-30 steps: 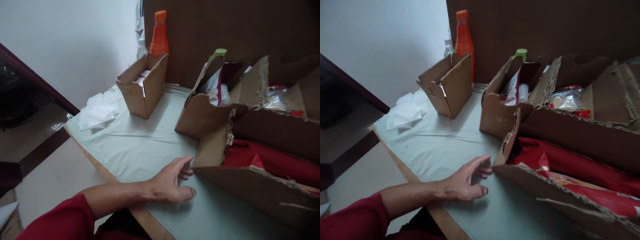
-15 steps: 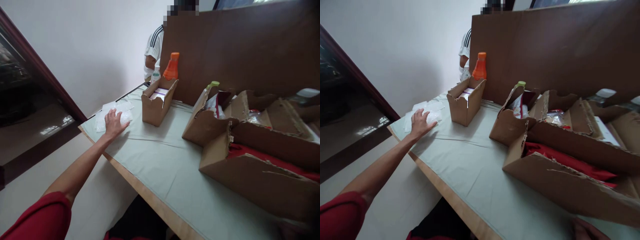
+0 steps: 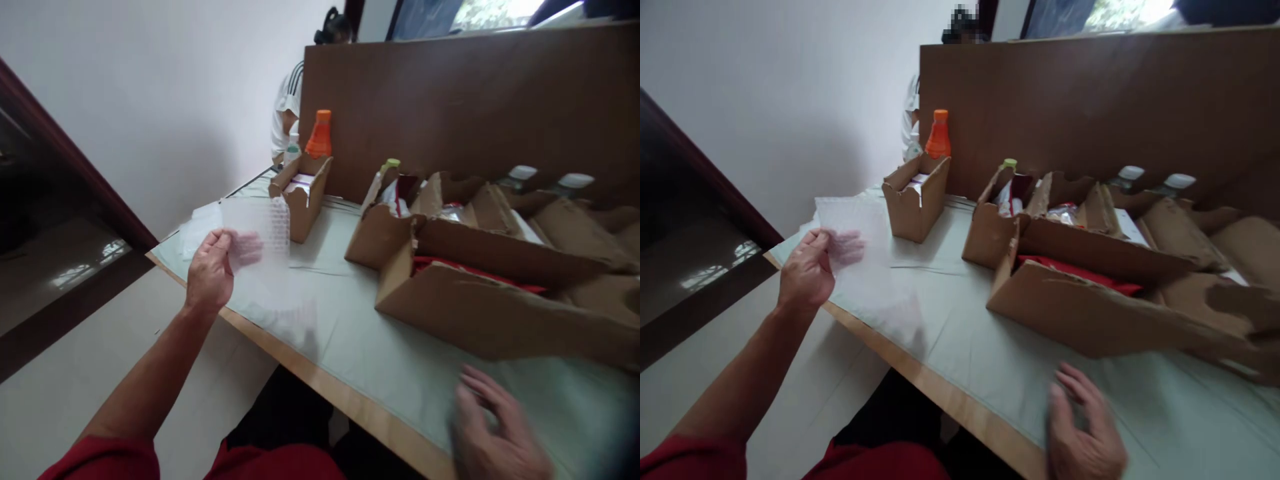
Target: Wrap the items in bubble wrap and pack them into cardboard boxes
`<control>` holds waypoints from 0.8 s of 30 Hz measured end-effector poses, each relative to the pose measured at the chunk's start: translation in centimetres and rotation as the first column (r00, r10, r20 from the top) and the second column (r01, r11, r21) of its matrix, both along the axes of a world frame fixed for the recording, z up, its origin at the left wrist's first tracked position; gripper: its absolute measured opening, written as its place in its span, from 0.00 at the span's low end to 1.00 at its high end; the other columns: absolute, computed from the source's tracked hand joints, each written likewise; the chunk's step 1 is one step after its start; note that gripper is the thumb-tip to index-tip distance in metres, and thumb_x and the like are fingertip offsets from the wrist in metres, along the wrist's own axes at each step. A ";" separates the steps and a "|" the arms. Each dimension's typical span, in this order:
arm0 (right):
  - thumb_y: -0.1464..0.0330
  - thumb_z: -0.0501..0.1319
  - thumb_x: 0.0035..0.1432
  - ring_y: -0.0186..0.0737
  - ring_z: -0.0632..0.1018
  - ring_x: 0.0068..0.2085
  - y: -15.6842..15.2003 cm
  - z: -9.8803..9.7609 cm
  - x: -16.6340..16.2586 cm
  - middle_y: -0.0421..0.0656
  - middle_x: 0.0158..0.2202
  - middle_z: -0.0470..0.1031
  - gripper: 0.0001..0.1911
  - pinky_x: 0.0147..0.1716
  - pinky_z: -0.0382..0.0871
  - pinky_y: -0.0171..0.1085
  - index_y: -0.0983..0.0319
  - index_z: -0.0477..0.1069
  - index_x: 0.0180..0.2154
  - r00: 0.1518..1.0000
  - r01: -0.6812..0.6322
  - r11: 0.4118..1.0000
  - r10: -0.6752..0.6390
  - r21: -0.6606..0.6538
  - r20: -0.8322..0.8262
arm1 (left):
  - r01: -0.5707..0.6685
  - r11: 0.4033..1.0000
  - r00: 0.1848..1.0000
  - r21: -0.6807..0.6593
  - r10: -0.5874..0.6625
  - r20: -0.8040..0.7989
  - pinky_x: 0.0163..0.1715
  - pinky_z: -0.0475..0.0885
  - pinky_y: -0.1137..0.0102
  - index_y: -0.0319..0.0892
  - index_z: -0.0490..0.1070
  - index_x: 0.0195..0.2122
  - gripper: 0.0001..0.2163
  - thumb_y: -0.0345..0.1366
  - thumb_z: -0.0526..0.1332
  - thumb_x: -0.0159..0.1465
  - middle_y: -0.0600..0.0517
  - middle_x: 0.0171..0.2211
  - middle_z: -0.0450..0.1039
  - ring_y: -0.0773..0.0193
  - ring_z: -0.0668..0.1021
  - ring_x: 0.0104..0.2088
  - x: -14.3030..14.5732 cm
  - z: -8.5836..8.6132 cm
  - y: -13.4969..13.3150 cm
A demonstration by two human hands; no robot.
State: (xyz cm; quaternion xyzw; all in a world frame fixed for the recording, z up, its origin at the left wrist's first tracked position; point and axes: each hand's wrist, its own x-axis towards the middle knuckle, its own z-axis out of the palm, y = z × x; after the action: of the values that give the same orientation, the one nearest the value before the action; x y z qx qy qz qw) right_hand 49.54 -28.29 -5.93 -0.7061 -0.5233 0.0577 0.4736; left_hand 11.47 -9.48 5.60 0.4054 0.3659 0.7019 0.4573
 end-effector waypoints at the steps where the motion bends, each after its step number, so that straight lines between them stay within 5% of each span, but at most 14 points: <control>1: 0.53 0.61 0.64 0.59 0.75 0.58 -0.1 0.3 -1.3 0.56 0.60 0.72 0.18 0.54 0.70 0.56 0.58 0.72 0.49 0.998 -0.013 1.000 0.013 -0.002 -0.067 | 0.050 0.998 0.998 -0.032 -0.050 0.029 0.40 0.80 0.65 0.43 0.72 0.38 0.10 0.43 0.68 0.63 0.52 0.33 0.81 0.59 0.84 0.37 1.4 -0.2 -1.3; 5: 0.48 0.58 0.65 0.54 0.69 0.67 0.7 2.4 -6.1 0.53 0.70 0.63 0.31 0.56 0.72 0.52 0.54 0.63 0.64 0.803 -0.296 0.955 0.268 0.034 -0.532 | 0.231 0.963 0.966 -0.138 -0.210 0.153 0.38 0.79 0.69 0.43 0.72 0.36 0.09 0.41 0.69 0.63 0.54 0.32 0.81 0.63 0.83 0.33 7.0 -2.2 -5.4; 8: 0.46 0.68 0.54 0.54 0.72 0.64 0.8 2.9 -8.8 0.53 0.65 0.69 0.40 0.58 0.71 0.50 0.55 0.64 0.64 0.651 -0.476 0.879 0.355 0.003 -0.670 | 0.353 0.914 0.919 -0.198 -0.299 0.255 0.38 0.78 0.70 0.42 0.71 0.36 0.08 0.39 0.68 0.64 0.54 0.34 0.80 0.65 0.82 0.33 10.3 -3.9 -7.1; 13: 0.55 0.69 0.56 0.47 0.82 0.42 -2.8 1.6 -12.6 0.45 0.41 0.83 0.20 0.45 0.76 0.43 0.61 0.79 0.45 0.518 -0.704 0.697 0.373 -0.135 -0.770 | 0.301 0.915 0.929 -0.269 -0.218 0.298 0.41 0.77 0.70 0.42 0.70 0.32 0.06 0.36 0.66 0.62 0.55 0.31 0.78 0.66 0.81 0.33 12.2 -5.2 -6.2; 18: 0.56 0.68 0.56 0.43 0.81 0.38 -5.3 1.8 -9.4 0.44 0.40 0.83 0.19 0.39 0.75 0.39 0.60 0.79 0.44 0.570 -0.519 0.832 0.168 -0.194 -0.804 | 0.114 0.949 0.990 -0.295 -0.085 0.109 0.37 0.77 0.71 0.43 0.69 0.37 0.11 0.34 0.69 0.55 0.55 0.31 0.79 0.65 0.82 0.33 11.3 -6.4 -4.0; 24: 0.54 0.69 0.52 0.38 0.75 0.26 -3.7 4.7 0.7 0.39 0.29 0.76 0.28 0.25 0.68 0.36 0.60 0.75 0.52 0.820 -0.248 0.884 -0.025 -0.395 -0.571 | 0.148 0.900 0.923 -0.409 -0.274 -0.270 0.37 0.80 0.69 0.41 0.62 0.63 0.35 0.36 0.71 0.55 0.57 0.30 0.79 0.66 0.82 0.29 9.1 -7.9 -8.0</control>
State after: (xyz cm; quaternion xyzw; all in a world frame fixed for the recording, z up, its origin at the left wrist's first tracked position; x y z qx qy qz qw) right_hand 50.23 -31.97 -1.20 -0.7150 -0.3743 0.4110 0.4240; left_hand 20.59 -17.49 -2.31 0.4553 0.5180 0.4872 0.5357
